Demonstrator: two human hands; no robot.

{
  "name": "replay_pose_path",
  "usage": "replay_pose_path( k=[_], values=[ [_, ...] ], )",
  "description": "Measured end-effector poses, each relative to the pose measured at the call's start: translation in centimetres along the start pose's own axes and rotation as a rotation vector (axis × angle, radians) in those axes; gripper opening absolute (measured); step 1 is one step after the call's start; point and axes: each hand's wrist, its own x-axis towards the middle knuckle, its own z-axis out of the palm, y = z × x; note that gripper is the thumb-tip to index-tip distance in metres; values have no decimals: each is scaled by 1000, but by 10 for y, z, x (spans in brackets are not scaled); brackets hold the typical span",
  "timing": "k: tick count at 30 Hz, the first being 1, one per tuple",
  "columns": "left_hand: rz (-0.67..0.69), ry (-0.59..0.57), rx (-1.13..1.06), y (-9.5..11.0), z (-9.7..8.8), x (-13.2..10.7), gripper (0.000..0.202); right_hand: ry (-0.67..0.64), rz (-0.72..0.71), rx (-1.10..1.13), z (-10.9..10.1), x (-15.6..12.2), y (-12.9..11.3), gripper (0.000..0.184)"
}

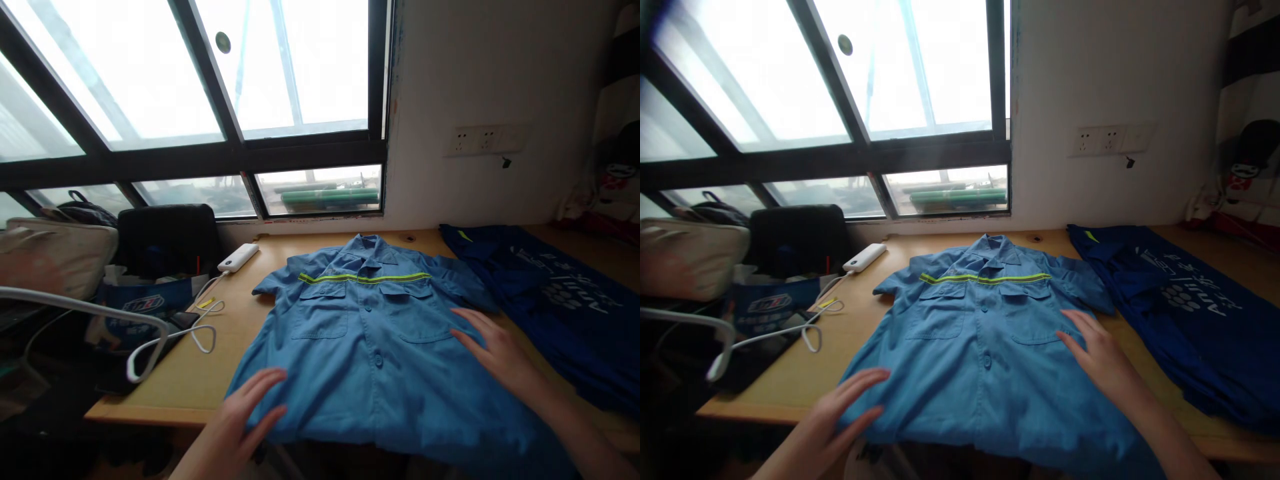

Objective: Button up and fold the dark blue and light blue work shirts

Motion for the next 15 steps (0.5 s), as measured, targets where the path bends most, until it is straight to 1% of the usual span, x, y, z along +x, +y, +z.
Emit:
replay_pose_path(
  k=[1,2,3,4,5,6,7,8,9,11,13,15],
  values=[
    [-2,16,-31,-3,8,33,35,-15,-6,9,14,27,-13,51],
    [-9,45,-54,-6,17,68,38,-3,22,-6,30,52,-22,55],
    [-8,77,-63,-11,27,104,41,11,85,-48,46,76,-29,58],
    [-13,76,-46,-18,38,137,44,8,157,-98,62,97,-32,60],
    [-49,60,1,-28,49,167,45,-20,235,-132,76,115,-32,61],
    [-120,38,65,-40,59,193,47,-46,327,-163,88,130,-29,61],
    [-171,30,87,-55,67,214,48,-70,401,-198,98,143,-23,61],
    [-240,21,108,-72,73,230,49,-90,456,-233,105,153,-16,62],
    [-367,-18,145,-90,78,241,50,-106,488,-264,109,161,-8,62],
    [-482,-33,175,-126,81,253,57,-133,480,-304,114,175,9,64],
    [-547,-24,201,-152,82,259,64,-157,441,-306,117,187,21,65],
    [-556,6,205,-167,84,264,66,-160,422,-303,120,197,27,66]
  ],
)
